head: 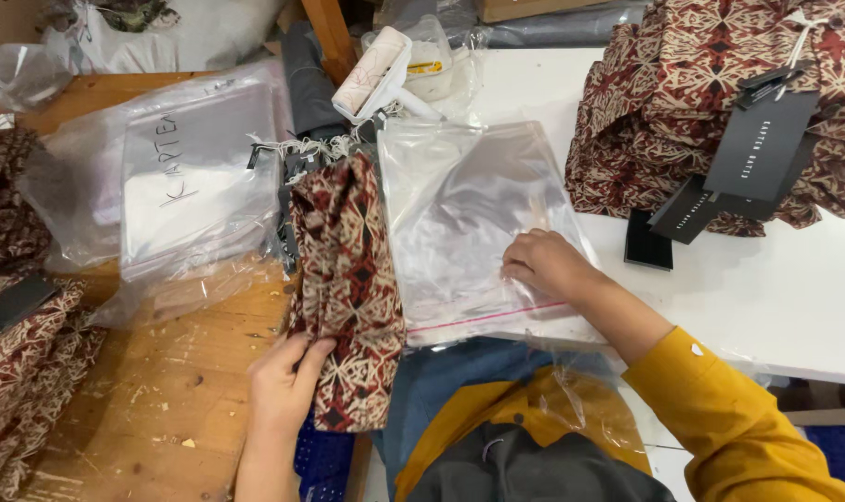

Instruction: The person repeatedly picks up folded patterned shirts, places them into clear plastic zip bags, and seals the bags. The packaged shirts are stacked on the table. The person handles shirts and plastic bags by hand throughout the clip.

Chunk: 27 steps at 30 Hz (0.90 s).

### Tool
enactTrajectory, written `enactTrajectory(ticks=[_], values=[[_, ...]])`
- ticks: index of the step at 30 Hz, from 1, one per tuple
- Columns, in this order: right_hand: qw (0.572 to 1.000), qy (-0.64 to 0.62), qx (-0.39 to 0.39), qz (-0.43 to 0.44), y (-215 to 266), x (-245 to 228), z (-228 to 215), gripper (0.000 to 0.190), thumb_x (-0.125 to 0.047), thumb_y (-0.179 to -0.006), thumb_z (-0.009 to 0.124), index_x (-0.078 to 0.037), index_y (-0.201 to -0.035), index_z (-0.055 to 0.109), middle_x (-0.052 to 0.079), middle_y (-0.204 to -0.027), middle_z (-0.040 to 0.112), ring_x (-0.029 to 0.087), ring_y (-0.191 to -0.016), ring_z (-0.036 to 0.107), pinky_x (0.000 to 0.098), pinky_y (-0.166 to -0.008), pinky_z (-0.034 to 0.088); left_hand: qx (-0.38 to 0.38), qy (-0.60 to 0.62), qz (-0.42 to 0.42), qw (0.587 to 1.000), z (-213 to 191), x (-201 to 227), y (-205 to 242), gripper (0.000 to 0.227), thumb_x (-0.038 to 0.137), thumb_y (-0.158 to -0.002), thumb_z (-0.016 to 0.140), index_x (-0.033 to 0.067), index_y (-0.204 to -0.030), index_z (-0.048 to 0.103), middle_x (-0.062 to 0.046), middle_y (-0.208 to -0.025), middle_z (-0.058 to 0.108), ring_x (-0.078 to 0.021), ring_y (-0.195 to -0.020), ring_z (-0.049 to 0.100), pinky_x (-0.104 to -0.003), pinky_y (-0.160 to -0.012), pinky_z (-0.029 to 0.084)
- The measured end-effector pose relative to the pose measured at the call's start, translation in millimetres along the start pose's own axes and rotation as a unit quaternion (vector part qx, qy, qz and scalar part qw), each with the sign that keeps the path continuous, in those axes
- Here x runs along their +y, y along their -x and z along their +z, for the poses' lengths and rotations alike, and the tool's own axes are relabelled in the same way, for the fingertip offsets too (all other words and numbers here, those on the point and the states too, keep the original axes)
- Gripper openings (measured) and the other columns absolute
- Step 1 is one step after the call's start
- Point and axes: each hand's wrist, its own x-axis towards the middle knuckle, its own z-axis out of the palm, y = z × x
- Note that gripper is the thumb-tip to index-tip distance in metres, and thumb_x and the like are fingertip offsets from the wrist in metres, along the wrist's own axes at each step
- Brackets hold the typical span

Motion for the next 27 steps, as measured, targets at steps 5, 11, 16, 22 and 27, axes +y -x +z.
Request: enactTrajectory(ticks=[5, 11, 16, 22, 27], values=[[0.981, -0.046, -0.045, 0.183, -20.6, 2.0, -6.4, 0.025, -0.028, -0.1, 0.061, -0.007, -0.111, 0.065, 0.016, -0.095, 0.072, 0.036, -0.087, 0.068, 0.0451, -0.081, 0.054, -0.071, -0.032, 0.114, 0.99, -24.2, 9.4, 18.2, 0.013, 0.015, -0.079, 0.079, 0.0079, -0.091, 0.078, -0.012, -0.093, 0.076, -0.0294, -0.077, 0.073, -0.036, -0.067, 0.056], [0.984, -0.127, 0.087, 0.095, -40.4, -17.0, -59.8, 0.025, -0.023, -0.105, 0.056, -0.004, -0.121, 0.052, 0.019, -0.089, 0.067, 0.033, -0.084, 0.066, 0.0427, -0.078, 0.05, -0.238, 0.017, 0.252, 0.938, -3.4, 54.4, 6.4, 0.02, 0.019, -0.076, 0.083, 0.0105, -0.092, 0.076, -0.01, -0.105, 0.077, -0.0318, -0.079, 0.073, -0.038, -0.066, 0.058], [0.986, -0.02, 0.149, -0.066, -38.8, -40.5, -109.0, 0.041, -0.022, -0.089, 0.07, -0.001, -0.121, 0.055, 0.021, -0.099, 0.065, 0.035, -0.09, 0.066, 0.0416, -0.081, 0.053, -0.281, 0.019, 0.32, 0.905, 14.4, 84.2, -7.9, 0.018, 0.021, -0.081, 0.082, 0.0119, -0.093, 0.073, -0.011, -0.115, 0.075, -0.0319, -0.077, 0.071, -0.04, -0.064, 0.056], [0.99, 0.089, 0.088, 0.073, -39.0, -58.7, -141.4, 0.023, -0.029, -0.102, 0.069, -0.01, -0.111, 0.076, 0.015, -0.097, 0.076, 0.033, -0.088, 0.071, 0.0413, -0.082, 0.056, -0.266, 0.05, 0.331, 0.904, 22.1, 102.7, -12.4, 0.02, 0.022, -0.082, 0.081, 0.0107, -0.096, 0.071, -0.008, -0.116, 0.076, -0.0305, -0.081, 0.073, -0.038, -0.064, 0.056], [0.991, -0.07, 0.017, 0.11, -33.4, -67.6, -162.0, 0.031, -0.027, -0.096, 0.063, -0.01, -0.121, 0.071, 0.01, -0.095, 0.079, 0.023, -0.077, 0.077, 0.0365, -0.074, 0.06, -0.238, 0.011, 0.309, 0.921, 18.3, 109.1, -13.0, 0.019, 0.02, -0.079, 0.083, 0.0109, -0.094, 0.075, -0.011, -0.111, 0.075, -0.0307, -0.075, 0.072, -0.038, -0.062, 0.057]])
